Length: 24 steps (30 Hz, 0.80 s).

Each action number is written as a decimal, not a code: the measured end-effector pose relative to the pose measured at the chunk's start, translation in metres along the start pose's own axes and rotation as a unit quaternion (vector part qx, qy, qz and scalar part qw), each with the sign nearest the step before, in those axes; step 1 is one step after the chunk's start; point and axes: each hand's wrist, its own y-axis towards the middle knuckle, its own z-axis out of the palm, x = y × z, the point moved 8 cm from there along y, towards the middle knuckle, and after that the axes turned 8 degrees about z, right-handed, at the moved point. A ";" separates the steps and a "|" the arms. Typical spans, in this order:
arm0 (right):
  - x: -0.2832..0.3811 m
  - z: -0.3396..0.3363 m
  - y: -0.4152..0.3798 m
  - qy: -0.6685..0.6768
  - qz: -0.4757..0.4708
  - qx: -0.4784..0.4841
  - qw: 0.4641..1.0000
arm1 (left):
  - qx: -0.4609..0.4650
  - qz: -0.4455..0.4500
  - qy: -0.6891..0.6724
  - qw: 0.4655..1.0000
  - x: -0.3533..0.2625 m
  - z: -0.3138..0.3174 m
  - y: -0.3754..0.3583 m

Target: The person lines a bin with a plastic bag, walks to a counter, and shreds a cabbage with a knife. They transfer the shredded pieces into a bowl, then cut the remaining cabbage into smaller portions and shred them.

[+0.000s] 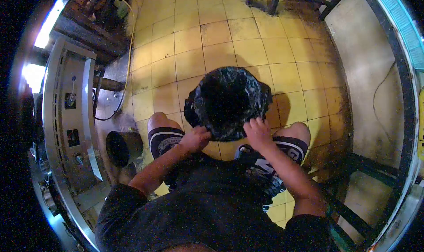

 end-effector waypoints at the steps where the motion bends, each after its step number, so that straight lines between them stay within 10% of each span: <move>1: -0.010 0.006 0.015 0.018 0.024 -0.001 1.000 | -0.024 0.005 0.028 0.999 0.009 -0.001 0.009; 6: -0.035 0.049 0.039 0.016 0.070 -0.063 0.995 | 0.012 -0.142 0.044 0.989 0.060 0.017 0.027; 12: -0.080 0.075 0.018 0.101 0.268 0.128 0.950 | -0.032 -0.184 -0.043 0.981 0.051 -0.013 0.011; 14: -0.091 0.047 0.021 0.256 0.250 -0.053 0.932 | -0.132 -0.278 -0.270 0.912 0.051 -0.036 -0.004; 17: -0.098 0.042 0.017 0.335 0.327 -0.007 0.883 | -0.337 -0.219 -0.310 0.862 0.051 -0.089 0.004; 24: -0.096 0.042 0.034 0.369 0.300 -0.053 0.878 | -0.436 -0.154 -0.438 0.771 0.094 -0.099 0.070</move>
